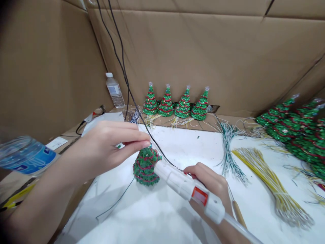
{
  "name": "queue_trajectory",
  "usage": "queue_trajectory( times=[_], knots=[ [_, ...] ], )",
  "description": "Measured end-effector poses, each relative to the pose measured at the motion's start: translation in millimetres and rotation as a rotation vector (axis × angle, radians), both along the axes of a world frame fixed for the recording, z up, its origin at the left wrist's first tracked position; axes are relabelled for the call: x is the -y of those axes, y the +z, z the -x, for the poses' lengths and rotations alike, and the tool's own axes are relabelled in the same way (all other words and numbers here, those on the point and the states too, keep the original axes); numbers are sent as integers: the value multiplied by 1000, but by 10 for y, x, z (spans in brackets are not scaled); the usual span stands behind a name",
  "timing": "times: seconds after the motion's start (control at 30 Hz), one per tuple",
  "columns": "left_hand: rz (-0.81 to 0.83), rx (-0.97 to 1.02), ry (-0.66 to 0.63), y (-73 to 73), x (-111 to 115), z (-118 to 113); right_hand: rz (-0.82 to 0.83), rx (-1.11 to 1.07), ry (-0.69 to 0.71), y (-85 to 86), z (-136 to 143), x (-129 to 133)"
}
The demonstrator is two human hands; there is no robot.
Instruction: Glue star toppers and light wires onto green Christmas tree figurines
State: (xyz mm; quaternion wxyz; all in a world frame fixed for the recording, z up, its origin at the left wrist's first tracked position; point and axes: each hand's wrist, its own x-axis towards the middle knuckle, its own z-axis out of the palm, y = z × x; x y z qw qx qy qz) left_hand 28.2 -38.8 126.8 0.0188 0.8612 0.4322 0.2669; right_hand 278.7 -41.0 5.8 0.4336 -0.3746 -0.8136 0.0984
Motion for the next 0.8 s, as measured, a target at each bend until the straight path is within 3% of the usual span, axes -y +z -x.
queue_trajectory(
  times=[0.2,0.43,0.63,0.8],
  knots=[
    [3,-5,-9,14,-32,55,13,-24,-28,9,22,-32],
    [43,-25,33,9,-100,136,-64,89,-129,-108,-187,-266],
    [66,4,21,43,-113,168,43,300,-368,-203,-212,-428],
    [102,15,38,64,-135,206,151,470,-366,-268,-238,-527]
  ],
)
